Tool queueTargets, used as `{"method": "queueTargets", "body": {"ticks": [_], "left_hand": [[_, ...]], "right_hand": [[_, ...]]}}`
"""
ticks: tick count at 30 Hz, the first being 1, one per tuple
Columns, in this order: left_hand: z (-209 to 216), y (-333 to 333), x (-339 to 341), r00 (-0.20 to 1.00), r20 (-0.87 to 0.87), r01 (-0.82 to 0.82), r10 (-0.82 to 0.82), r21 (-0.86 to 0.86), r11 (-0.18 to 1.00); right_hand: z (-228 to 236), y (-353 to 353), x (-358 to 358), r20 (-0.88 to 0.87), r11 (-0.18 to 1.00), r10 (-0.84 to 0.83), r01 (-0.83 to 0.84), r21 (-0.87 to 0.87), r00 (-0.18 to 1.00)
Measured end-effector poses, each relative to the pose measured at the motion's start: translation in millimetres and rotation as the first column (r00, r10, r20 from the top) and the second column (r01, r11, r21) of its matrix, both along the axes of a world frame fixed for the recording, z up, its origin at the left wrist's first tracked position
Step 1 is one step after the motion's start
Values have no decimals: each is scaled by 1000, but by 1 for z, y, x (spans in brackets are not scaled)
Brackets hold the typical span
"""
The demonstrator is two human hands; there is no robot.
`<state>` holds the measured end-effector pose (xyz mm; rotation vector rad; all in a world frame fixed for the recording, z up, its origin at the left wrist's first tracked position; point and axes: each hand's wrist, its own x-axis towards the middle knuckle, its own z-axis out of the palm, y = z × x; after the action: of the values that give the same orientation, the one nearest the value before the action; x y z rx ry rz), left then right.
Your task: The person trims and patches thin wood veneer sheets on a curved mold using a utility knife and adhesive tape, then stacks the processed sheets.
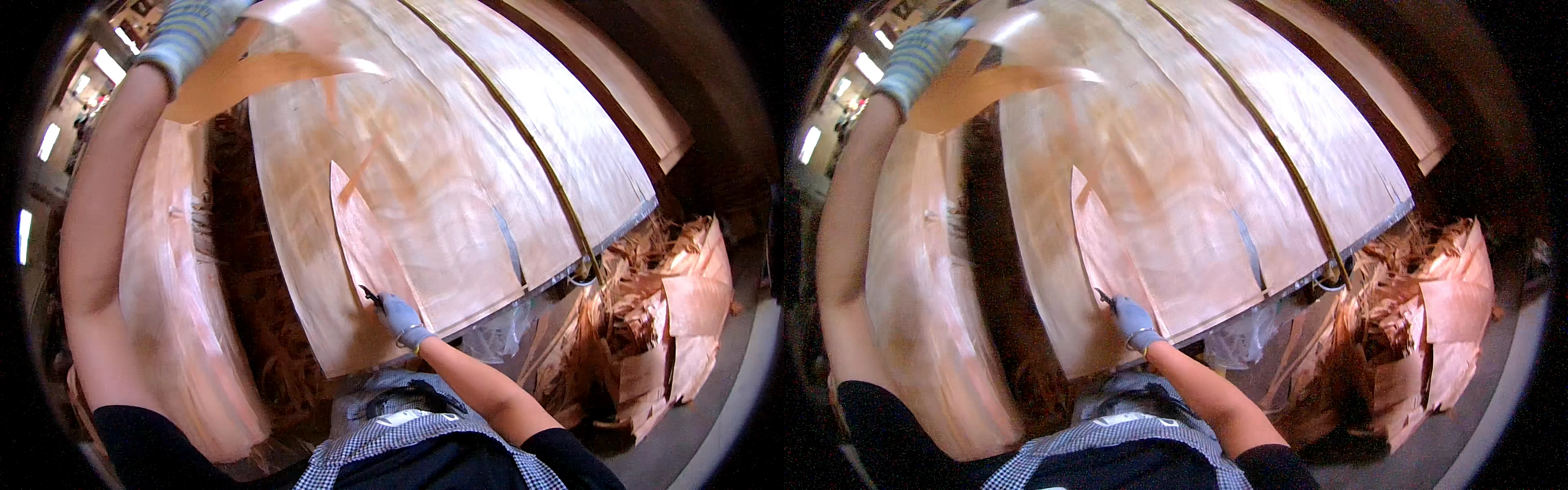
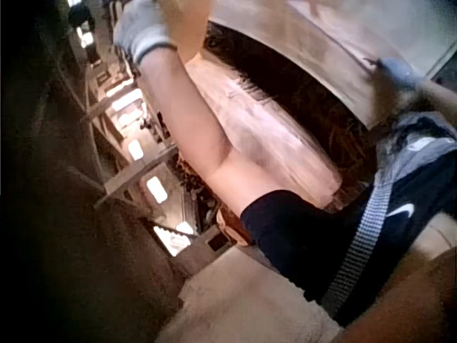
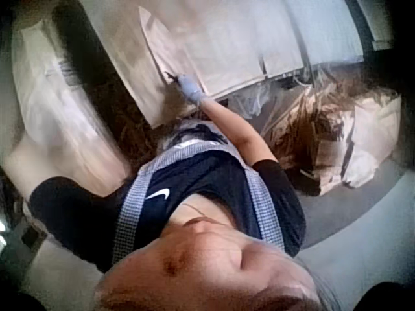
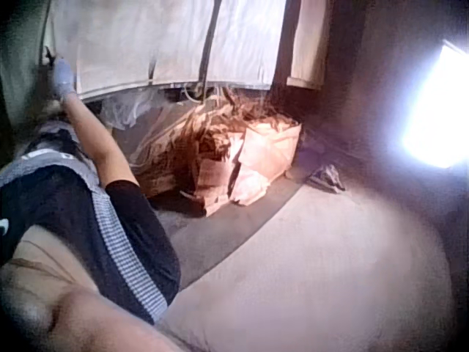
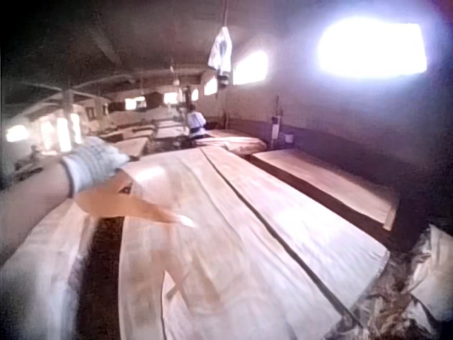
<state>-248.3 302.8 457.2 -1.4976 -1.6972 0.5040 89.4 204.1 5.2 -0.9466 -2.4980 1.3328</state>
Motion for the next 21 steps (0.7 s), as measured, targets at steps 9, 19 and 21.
{"method": "queueTargets", "body": {"ticks": [9, 19, 21], "left_hand": [[47, 67, 256, 741, 599, 253, -304, 170, 952], [41, 111, 265, -329, 822, -189, -465, 425, 885], [5, 130, 231, -237, 871, -252, -430, 372, 893]], "right_hand": [[64, 105, 87, -298, 674, -350, 18, -739, 888], [164, 250, 132, -548, 699, -516, -46, -714, 659], [168, 276, 139, -576, 729, -460, -83, -680, 675]]}}
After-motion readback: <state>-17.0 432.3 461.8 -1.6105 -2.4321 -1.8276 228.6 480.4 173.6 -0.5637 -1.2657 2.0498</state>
